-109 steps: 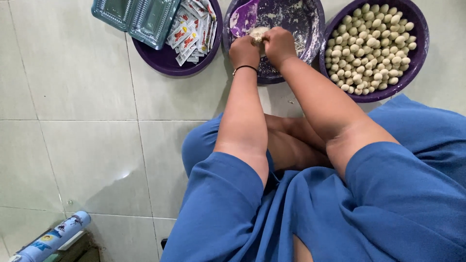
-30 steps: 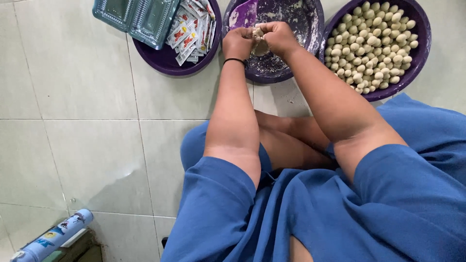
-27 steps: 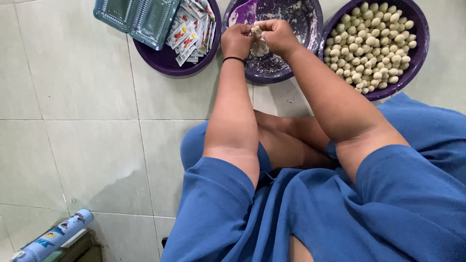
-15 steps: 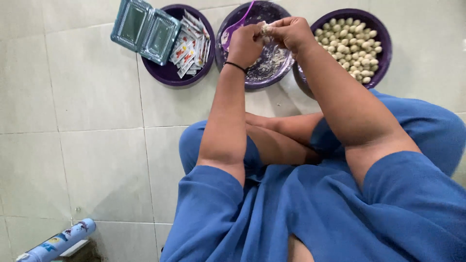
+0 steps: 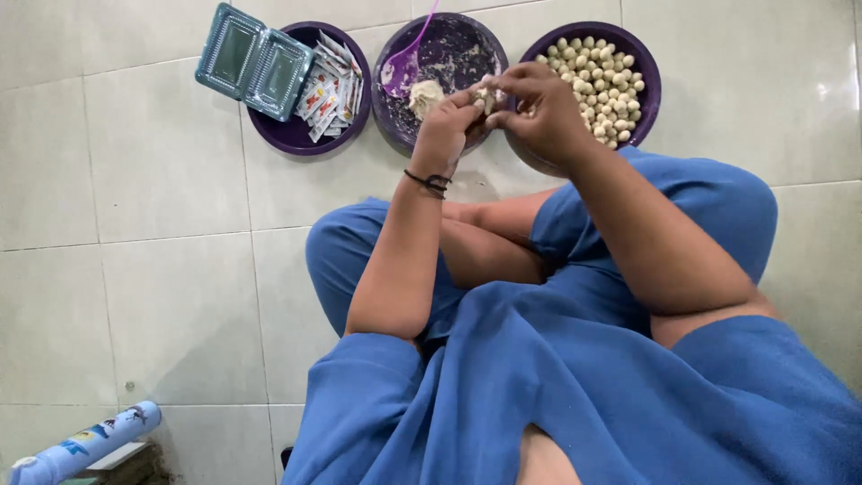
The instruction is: Rolling small pieces of dough into uniform balls using palms and placing them into a bowl.
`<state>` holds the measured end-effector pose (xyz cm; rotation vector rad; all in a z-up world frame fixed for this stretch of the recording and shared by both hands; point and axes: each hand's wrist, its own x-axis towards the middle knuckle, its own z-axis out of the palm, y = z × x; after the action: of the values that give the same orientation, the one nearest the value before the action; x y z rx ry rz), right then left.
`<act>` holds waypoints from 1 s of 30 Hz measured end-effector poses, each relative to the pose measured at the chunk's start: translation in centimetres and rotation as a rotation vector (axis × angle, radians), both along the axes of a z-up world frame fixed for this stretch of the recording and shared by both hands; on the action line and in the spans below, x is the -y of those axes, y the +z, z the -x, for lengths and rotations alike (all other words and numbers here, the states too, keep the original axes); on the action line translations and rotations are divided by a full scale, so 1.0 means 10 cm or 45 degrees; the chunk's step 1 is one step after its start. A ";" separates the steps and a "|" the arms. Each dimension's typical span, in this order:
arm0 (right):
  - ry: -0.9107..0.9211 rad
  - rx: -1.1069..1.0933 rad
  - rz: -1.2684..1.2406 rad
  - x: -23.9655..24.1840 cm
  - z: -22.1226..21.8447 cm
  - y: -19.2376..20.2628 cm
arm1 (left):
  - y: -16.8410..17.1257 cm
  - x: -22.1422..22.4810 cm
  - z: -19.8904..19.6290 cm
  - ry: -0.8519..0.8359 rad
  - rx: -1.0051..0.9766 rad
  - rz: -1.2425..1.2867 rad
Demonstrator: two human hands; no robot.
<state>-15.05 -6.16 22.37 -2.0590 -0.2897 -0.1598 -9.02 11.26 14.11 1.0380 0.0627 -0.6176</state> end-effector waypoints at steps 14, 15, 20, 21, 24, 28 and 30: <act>0.001 0.060 0.181 0.07 -0.05 -0.38 | -0.27 0.02 0.00 0.009 0.178 -0.045; -0.038 0.125 0.161 0.08 -0.06 -0.37 | -0.25 0.02 -0.01 -0.002 0.150 0.010; -0.081 0.236 0.179 0.08 -0.11 -0.46 | -0.19 0.08 0.03 -0.084 0.030 0.249; -0.097 0.336 0.168 0.07 -0.12 -0.44 | -0.12 0.08 0.05 -0.054 -0.077 0.301; -0.066 0.359 0.101 0.05 -0.16 -0.42 | -0.31 0.07 -0.02 -0.030 -0.024 0.413; -0.122 0.143 0.015 0.01 -0.13 -0.29 | -0.42 0.07 -0.12 0.075 -0.054 0.329; -0.097 0.188 0.096 0.03 -0.15 -0.36 | -0.22 0.06 -0.10 0.055 -0.005 0.176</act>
<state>-13.56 -6.44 18.78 -2.1381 -0.3120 -0.3530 -7.98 10.64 11.91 0.8992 0.0451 -0.5766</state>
